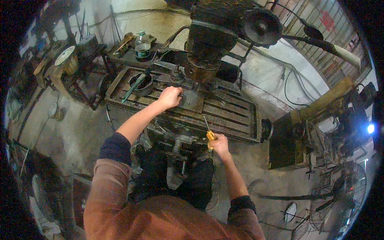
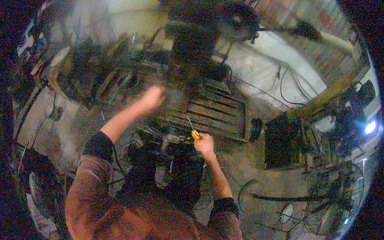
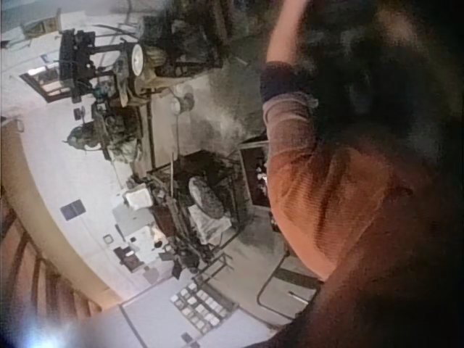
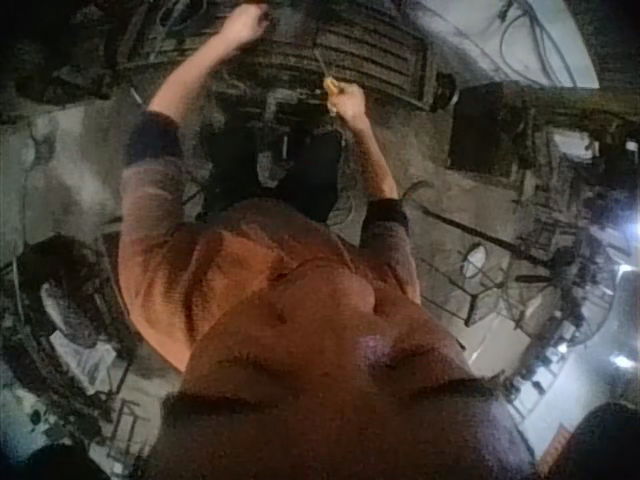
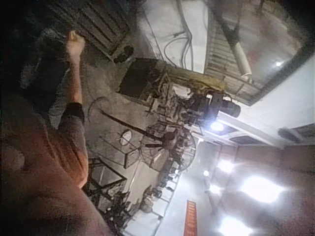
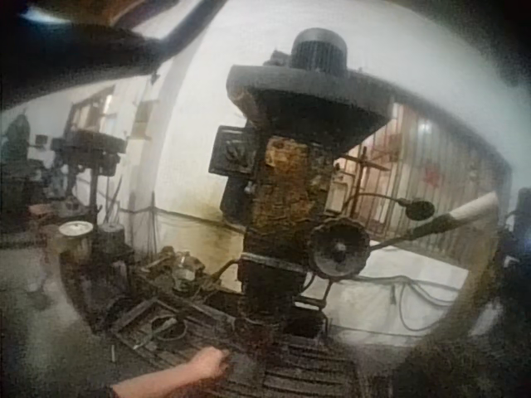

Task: The person repeatedly drills holes into small metal pieces using a drill press. They pick up each piece from a nearby bin, position it under the drill, operate the machine, then place the finished piece back into the bin. This cycle continues throughout the clip.

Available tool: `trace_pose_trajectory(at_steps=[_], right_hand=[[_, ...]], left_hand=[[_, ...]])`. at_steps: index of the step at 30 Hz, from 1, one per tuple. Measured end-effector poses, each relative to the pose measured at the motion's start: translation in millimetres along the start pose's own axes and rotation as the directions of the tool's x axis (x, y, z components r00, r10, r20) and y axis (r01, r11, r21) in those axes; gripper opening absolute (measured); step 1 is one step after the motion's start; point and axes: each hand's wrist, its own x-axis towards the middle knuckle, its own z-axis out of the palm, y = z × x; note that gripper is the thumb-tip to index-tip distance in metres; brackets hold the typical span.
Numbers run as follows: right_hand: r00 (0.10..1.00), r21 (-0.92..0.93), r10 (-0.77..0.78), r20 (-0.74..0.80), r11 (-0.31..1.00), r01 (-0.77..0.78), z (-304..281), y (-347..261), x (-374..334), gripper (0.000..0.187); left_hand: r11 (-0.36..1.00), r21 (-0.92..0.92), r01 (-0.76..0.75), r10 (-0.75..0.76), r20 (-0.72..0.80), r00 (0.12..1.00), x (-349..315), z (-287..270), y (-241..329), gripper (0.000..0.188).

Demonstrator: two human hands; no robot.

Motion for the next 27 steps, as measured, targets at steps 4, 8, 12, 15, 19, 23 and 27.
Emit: trace_pose_trajectory(at_steps=[4,8,12,15,19,23,27], right_hand=[[0.973,0.006,-0.085,-0.215,0.996,0.089,2,-12,-26,0.029],[0.974,-0.093,-0.077,-0.213,0.994,0.059,-7,44,-48,0.028],[0.987,-0.009,-0.064,-0.148,0.998,0.063,-48,82,-84,0.024],[0.983,0.147,0.100,-0.156,0.986,-0.077,-79,113,-95,0.022],[0.949,-0.145,-0.062,-0.309,0.989,0.018,-166,27,-87,0.026],[0.674,-0.387,-0.475,-0.566,0.875,0.291,-286,-60,-43,0.035],[0.284,0.068,-0.587,-0.758,0.362,0.930,-377,-186,-24,0.070]], left_hand=[[1.000,0.021,0.008,-0.007,-0.032,0.999,9,3,7,0.018],[1.000,0.023,-0.018,0.019,-0.069,0.997,34,31,8,0.019],[0.998,0.038,-0.048,0.051,-0.071,0.996,50,52,13,0.019],[0.998,0.024,-0.058,0.061,-0.155,0.986,49,61,7,0.019],[0.983,0.031,0.183,-0.173,-0.198,0.965,49,51,15,0.021],[0.968,-0.035,0.249,-0.251,-0.153,0.956,55,54,9,0.024],[0.959,-0.079,0.272,-0.280,-0.119,0.953,56,47,8,0.024]])
